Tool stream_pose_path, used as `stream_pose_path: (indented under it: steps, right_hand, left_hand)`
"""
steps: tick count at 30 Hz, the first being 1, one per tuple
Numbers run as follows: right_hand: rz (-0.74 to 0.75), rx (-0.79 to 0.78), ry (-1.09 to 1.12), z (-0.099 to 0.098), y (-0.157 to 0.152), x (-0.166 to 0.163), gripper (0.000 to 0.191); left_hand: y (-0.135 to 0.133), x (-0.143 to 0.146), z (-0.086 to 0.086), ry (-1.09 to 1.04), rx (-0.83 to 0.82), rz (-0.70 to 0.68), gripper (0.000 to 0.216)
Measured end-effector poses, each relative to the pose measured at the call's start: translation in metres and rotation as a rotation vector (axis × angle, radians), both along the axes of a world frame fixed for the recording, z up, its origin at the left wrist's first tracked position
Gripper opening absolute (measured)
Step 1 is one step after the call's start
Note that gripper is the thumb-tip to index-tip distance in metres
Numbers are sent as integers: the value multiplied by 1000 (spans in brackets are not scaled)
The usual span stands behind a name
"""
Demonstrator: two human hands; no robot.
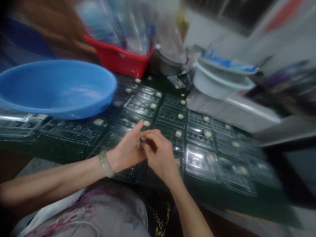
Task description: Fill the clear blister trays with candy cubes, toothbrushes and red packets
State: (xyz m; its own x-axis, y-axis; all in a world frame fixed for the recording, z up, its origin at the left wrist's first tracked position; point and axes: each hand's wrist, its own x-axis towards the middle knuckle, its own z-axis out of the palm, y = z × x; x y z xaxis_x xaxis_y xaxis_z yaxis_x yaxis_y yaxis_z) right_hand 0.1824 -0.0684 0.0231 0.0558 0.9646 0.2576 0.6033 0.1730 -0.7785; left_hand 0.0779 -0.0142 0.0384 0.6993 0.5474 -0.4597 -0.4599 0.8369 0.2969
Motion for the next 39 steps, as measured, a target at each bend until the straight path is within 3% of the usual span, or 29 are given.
stream_pose_path:
  steps: [6, 17, 26, 30, 36, 39]
  right_hand:
    - [19, 15, -18, 0, -3, -5, 22]
    - [-44, -17, -156, 2, -8, -10, 17]
    - [-36, 18, -136, -5, -12, -6, 25]
    - [-108, 28, -40, 0, -18, 2, 19]
    - [-196, -4, 21, 19, -29, 40, 10]
    - [-143, -25, 22, 21, -30, 50, 7]
  left_hand:
    - [1, -3, -2, 128, -19, 7, 45]
    - [-3, -2, -6, 108, 10, -11, 53]
    - [-5, 2, -6, 119, 22, -34, 49]
    - [-4, 3, -8, 86, 58, -34, 45]
    - [-1, -1, -19, 24, 261, -41, 16]
    - [-1, -4, -25, 17, 387, -82, 17]
